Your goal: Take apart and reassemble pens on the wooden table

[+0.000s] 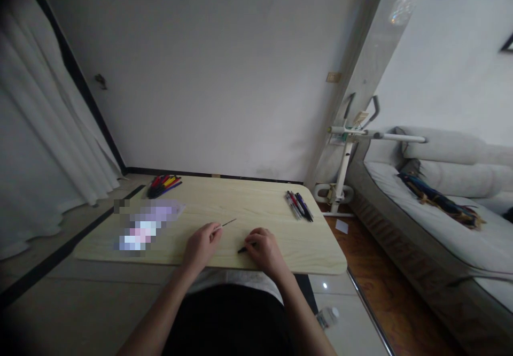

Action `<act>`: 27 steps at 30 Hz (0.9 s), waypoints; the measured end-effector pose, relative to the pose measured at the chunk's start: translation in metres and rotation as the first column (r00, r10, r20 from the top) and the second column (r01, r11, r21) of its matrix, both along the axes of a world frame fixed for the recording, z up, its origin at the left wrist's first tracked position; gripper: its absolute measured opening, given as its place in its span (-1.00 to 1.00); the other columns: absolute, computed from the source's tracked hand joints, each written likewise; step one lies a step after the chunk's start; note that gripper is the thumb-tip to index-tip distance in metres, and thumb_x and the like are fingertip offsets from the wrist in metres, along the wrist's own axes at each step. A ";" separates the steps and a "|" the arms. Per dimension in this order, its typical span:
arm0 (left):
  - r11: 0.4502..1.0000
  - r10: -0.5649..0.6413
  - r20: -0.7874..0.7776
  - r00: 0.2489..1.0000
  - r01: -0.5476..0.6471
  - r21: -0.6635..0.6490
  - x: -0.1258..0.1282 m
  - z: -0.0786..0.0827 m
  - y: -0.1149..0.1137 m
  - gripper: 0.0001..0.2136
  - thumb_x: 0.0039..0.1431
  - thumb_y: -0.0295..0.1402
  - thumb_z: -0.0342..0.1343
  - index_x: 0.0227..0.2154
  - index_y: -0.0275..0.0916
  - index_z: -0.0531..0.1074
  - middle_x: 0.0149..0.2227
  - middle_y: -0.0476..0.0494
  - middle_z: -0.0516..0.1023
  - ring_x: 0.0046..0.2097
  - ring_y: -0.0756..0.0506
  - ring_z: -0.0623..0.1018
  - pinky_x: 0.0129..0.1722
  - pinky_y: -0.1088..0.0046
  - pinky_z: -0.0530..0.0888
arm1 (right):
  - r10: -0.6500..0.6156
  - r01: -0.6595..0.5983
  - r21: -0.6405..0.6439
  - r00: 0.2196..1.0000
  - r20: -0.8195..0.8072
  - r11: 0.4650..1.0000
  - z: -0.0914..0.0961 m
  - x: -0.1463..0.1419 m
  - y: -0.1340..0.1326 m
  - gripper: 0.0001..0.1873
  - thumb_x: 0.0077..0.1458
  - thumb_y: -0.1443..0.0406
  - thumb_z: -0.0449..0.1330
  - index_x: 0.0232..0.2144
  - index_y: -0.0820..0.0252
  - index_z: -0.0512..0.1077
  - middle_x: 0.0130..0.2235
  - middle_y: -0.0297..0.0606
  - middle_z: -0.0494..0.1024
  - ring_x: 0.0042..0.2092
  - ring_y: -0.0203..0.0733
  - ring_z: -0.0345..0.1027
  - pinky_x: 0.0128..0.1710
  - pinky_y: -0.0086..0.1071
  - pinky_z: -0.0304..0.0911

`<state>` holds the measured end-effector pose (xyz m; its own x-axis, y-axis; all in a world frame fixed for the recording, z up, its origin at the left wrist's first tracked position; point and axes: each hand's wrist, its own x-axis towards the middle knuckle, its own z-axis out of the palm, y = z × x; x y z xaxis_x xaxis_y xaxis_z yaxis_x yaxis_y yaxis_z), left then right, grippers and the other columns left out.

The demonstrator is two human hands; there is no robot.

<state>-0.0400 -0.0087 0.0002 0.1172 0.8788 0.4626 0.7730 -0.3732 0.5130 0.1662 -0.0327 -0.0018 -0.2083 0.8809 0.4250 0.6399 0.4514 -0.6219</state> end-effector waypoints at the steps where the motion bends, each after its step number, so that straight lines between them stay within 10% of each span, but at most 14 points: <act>1: 1.000 -0.015 -0.014 1.000 0.015 0.002 0.000 0.000 -0.001 -0.81 0.14 -0.31 -0.10 -0.29 -0.23 0.37 -0.36 -0.10 0.49 -0.34 -0.01 0.45 -0.34 0.51 0.31 | 0.013 -0.013 -0.011 1.000 -0.002 1.000 0.001 0.001 0.001 -0.85 -0.04 0.27 0.15 -0.38 0.12 0.48 -0.27 -0.20 0.42 -0.21 -0.17 0.28 -0.15 -0.30 0.18; 12: 0.999 -0.045 -0.086 0.995 0.044 -0.012 0.001 0.004 -0.006 -0.81 0.14 -0.29 -0.10 -0.30 -0.22 0.36 -0.36 -0.10 0.49 -0.34 -0.02 0.45 -0.34 0.51 0.29 | 0.052 -0.056 -0.037 0.995 -0.089 0.998 0.003 0.005 -0.002 -0.89 -0.07 0.31 0.16 -0.44 0.16 0.47 -0.29 -0.23 0.45 -0.21 -0.20 0.29 -0.16 -0.34 0.17; 27: 0.999 -0.049 -0.111 0.993 0.049 0.004 0.001 0.004 -0.008 -0.80 0.15 -0.27 -0.12 -0.32 -0.22 0.36 -0.43 -0.08 0.46 -0.39 -0.02 0.43 -0.38 0.52 0.26 | -0.222 0.117 -0.226 0.821 -0.525 0.967 0.002 0.003 0.014 -0.65 -0.08 0.09 0.12 -0.40 0.27 0.46 -0.47 -0.18 0.49 -0.44 -0.21 0.33 -0.47 -0.39 0.23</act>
